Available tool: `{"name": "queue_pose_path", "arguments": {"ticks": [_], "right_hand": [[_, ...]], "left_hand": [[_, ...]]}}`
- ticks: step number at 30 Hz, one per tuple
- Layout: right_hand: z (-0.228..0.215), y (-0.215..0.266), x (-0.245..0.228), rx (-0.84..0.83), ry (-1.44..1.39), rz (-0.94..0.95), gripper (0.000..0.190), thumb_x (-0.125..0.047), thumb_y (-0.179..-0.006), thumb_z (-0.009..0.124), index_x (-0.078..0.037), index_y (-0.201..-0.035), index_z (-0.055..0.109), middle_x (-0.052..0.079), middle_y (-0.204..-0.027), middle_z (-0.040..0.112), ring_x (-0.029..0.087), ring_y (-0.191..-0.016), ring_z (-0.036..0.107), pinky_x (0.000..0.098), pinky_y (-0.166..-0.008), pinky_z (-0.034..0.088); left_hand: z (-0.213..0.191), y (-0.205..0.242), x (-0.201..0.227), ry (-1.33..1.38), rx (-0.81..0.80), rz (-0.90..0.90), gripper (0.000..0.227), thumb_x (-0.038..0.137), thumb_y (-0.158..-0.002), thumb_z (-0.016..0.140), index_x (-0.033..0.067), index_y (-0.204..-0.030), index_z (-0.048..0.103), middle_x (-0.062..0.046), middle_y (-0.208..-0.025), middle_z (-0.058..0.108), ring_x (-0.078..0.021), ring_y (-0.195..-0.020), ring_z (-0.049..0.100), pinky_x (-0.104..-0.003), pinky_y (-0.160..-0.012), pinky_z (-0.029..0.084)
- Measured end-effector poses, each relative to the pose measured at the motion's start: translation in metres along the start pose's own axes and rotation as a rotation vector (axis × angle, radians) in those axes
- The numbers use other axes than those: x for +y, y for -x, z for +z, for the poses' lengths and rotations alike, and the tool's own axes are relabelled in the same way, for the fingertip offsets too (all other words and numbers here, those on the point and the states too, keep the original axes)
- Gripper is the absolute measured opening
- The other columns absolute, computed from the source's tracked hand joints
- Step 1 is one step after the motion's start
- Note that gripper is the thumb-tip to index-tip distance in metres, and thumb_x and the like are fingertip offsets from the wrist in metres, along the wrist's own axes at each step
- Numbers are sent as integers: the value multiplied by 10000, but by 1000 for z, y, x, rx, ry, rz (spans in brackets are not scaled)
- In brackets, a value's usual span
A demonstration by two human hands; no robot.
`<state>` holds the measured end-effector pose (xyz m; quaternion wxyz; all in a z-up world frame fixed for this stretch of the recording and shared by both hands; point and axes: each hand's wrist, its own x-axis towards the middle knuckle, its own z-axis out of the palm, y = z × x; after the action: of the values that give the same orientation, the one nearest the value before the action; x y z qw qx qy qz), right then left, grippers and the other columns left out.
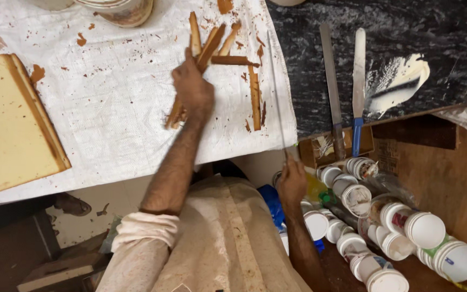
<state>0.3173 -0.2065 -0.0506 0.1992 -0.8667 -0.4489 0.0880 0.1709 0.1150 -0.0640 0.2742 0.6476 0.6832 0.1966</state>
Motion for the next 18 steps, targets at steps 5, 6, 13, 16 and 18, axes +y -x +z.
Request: {"name": "queue_pose_path", "arguments": {"ticks": [5, 6, 13, 16, 18], "right_hand": [[27, 3, -50, -173, -118, 43, 324, -119, -1024, 569, -40, -1325, 656, 190, -1057, 684, 352, -918, 689, 437, -796, 556], [28, 4, -58, -201, -118, 36, 361, -110, -1016, 565, -33, -1358, 651, 189, -1032, 685, 354, -908, 684, 442, -786, 553], [9, -40, -63, -114, -90, 152, 366, -142, -1009, 570, -79, -1363, 639, 132, -1002, 705, 292, -832, 707, 397, -715, 585], [7, -83, -57, -167, 58, 116, 378, -160, -1022, 591, -91, -1391, 637, 148, -983, 702, 318, -823, 691, 421, -723, 567], [5, -98, -53, -108, 37, -87, 374, -110, -990, 613, -58, -1355, 673, 171, -1037, 707, 339, -867, 689, 432, -756, 563]], "left_hand": [[-28, -12, -30, -254, -104, -88, 535, -39, -885, 638, 37, -1404, 532, -233, -1390, 431, -363, -1161, 471, -358, -812, 602], [-32, -12, -35, -250, -117, -107, 474, -17, -905, 638, 12, -1371, 553, -245, -1410, 413, -378, -1181, 459, -337, -787, 619], [-73, -7, -59, -90, -71, -118, 286, 51, -1031, 588, 117, -1285, 702, -142, -1305, 581, -304, -1134, 580, -441, -1019, 551], [-95, 1, -59, -98, -182, 23, 349, 82, -986, 654, 113, -1334, 663, -177, -1345, 559, -341, -1155, 565, -467, -1022, 509], [-111, 7, -60, -121, -315, 103, 575, 29, -798, 744, 93, -1353, 606, -207, -1433, 491, -367, -1186, 523, -477, -975, 482]]}}
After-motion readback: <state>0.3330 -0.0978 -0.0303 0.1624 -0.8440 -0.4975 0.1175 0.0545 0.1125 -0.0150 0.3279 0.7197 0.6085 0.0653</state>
